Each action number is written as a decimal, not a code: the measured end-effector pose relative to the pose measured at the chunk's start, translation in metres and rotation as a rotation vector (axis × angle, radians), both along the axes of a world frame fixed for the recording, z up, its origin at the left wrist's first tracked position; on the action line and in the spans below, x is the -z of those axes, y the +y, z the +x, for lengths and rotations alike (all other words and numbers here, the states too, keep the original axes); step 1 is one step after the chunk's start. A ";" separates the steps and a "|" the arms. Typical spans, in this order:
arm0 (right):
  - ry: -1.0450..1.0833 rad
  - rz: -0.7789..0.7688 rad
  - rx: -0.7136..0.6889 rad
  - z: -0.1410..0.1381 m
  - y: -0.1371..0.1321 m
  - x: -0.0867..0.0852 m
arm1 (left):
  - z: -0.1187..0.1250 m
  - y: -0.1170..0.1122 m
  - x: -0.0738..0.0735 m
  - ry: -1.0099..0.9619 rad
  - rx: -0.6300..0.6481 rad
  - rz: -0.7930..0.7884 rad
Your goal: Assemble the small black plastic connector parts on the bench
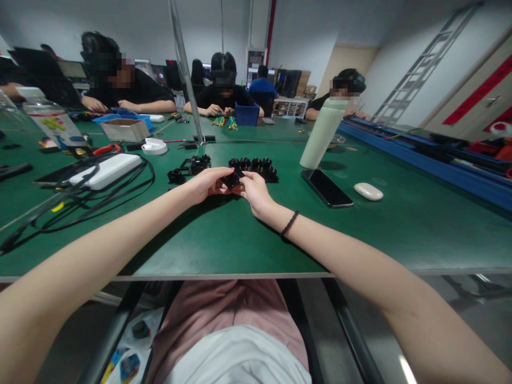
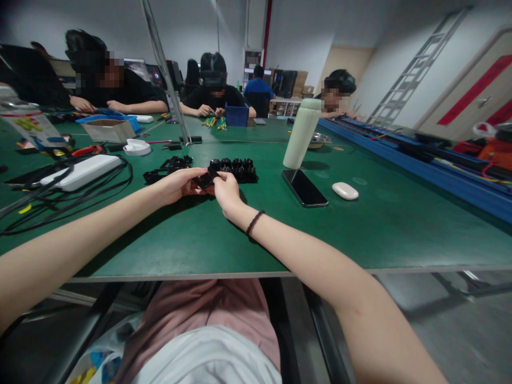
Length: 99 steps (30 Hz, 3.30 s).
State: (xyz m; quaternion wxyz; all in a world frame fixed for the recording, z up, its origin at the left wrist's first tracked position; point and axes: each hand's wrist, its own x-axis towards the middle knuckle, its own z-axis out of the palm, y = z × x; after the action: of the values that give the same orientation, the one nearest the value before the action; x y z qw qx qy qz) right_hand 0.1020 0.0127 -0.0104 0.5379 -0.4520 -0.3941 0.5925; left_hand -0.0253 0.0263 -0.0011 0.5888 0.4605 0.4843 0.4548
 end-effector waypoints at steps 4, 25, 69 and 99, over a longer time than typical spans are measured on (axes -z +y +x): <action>-0.008 -0.001 0.027 -0.001 -0.001 -0.001 | 0.001 -0.001 -0.001 0.014 0.005 0.007; -0.013 0.018 -0.015 0.001 0.000 0.002 | 0.003 -0.004 -0.002 -0.016 -0.102 0.057; 0.005 0.031 -0.111 0.003 -0.002 0.000 | 0.005 -0.007 -0.002 0.016 -0.057 0.050; 0.048 0.040 -0.130 0.004 -0.001 0.002 | 0.005 -0.005 0.000 0.004 -0.076 0.041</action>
State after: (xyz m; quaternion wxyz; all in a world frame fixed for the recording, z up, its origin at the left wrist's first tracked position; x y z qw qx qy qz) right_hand 0.1058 0.0114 -0.0121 0.5167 -0.4001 -0.4214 0.6288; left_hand -0.0202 0.0216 -0.0011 0.5605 0.4549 0.4931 0.4856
